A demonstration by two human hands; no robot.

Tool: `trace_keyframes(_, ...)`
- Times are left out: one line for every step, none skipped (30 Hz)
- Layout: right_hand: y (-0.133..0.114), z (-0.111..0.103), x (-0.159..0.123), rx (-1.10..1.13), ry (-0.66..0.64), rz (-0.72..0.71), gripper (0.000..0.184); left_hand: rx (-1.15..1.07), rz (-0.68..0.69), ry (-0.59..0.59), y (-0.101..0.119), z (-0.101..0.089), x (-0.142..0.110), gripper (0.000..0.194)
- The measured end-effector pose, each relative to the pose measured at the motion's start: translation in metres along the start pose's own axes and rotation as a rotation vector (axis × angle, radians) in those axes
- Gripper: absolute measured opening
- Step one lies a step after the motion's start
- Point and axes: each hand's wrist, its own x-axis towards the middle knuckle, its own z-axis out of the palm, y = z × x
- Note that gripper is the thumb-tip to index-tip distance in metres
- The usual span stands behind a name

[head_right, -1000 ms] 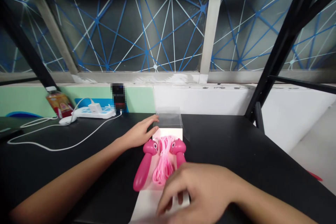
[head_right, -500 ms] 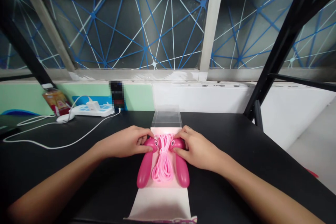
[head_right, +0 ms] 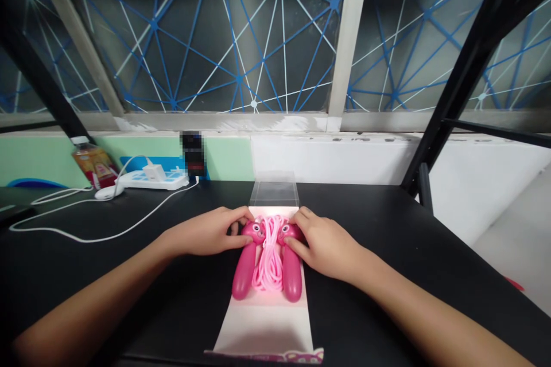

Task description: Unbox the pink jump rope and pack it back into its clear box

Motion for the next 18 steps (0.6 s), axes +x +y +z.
trace_keyframes(-0.001, 0.001, 0.000, -0.041, -0.002, -0.006, 0.025, 0.008, 0.001, 0.001, 0.000, 0.001, 0.000, 0.031)
trace_keyframes(-0.002, 0.002, 0.000, -0.088, 0.000, -0.015, 0.026, 0.017, 0.004, 0.005, 0.000, 0.001, 0.000, 0.031)
trace_keyframes(-0.005, 0.003, 0.001, -0.144, 0.008, -0.022, 0.026, 0.024, 0.006, 0.009, 0.000, 0.002, 0.000, 0.031)
trace_keyframes(-0.008, 0.004, 0.000, -0.210, 0.023, -0.028, 0.027, 0.028, 0.007, 0.011, 0.001, 0.003, 0.000, 0.031)
trace_keyframes(-0.012, 0.004, 0.000, -0.280, 0.041, -0.035, 0.028, 0.029, 0.005, 0.011, 0.001, 0.003, 0.000, 0.032)
trace_keyframes(-0.018, 0.004, -0.001, -0.347, 0.058, -0.044, 0.029, 0.029, 0.001, 0.010, 0.001, 0.004, 0.000, 0.033)
trace_keyframes(-0.024, 0.004, -0.003, -0.399, 0.078, -0.060, 0.029, 0.028, -0.002, 0.012, 0.002, 0.005, 0.000, 0.033)
trace_keyframes(-0.030, 0.004, -0.005, -0.426, 0.091, -0.092, 0.030, 0.031, -0.002, 0.013, 0.002, 0.005, 0.000, 0.034)
trace_keyframes(-0.036, 0.004, -0.007, -0.422, 0.096, -0.144, 0.032, 0.038, 0.001, 0.017, 0.002, 0.006, 0.000, 0.034)
trace_keyframes(-0.042, 0.005, -0.010, -0.396, 0.087, -0.213, 0.033, 0.050, 0.004, 0.023, 0.002, 0.007, 0.001, 0.034)
trace_keyframes(-0.047, 0.005, -0.012, -0.358, 0.059, -0.293, 0.035, 0.066, 0.007, 0.031, 0.002, 0.008, 0.001, 0.035)
trace_keyframes(-0.050, 0.006, -0.014, -0.322, 0.024, -0.364, 0.037, 0.086, 0.011, 0.041, 0.001, 0.009, 0.001, 0.035)
trace_keyframes(-0.053, 0.008, -0.015, -0.295, -0.015, -0.415, 0.040, 0.111, 0.014, 0.051, 0.001, 0.010, 0.001, 0.035)
trace_keyframes(-0.054, 0.010, -0.016, -0.281, -0.051, -0.442, 0.042, 0.138, 0.015, 0.061, 0.000, 0.011, 0.002, 0.036)
trace_keyframes(-0.054, 0.012, -0.017, -0.282, -0.073, -0.447, 0.044, 0.170, 0.014, 0.074, -0.001, 0.011, 0.002, 0.037)
trace_keyframes(-0.052, 0.014, -0.017, -0.297, -0.083, -0.437, 0.044, 0.203, 0.014, 0.087, -0.002, 0.012, 0.002, 0.037)
trace_keyframes(-0.051, 0.015, -0.017, -0.316, -0.085, -0.423, 0.044, 0.236, 0.015, 0.103, -0.003, 0.013, 0.003, 0.038)
trace_keyframes(-0.048, 0.017, -0.016, -0.331, -0.085, -0.411, 0.044, 0.264, 0.019, 0.120, -0.003, 0.014, 0.003, 0.038)
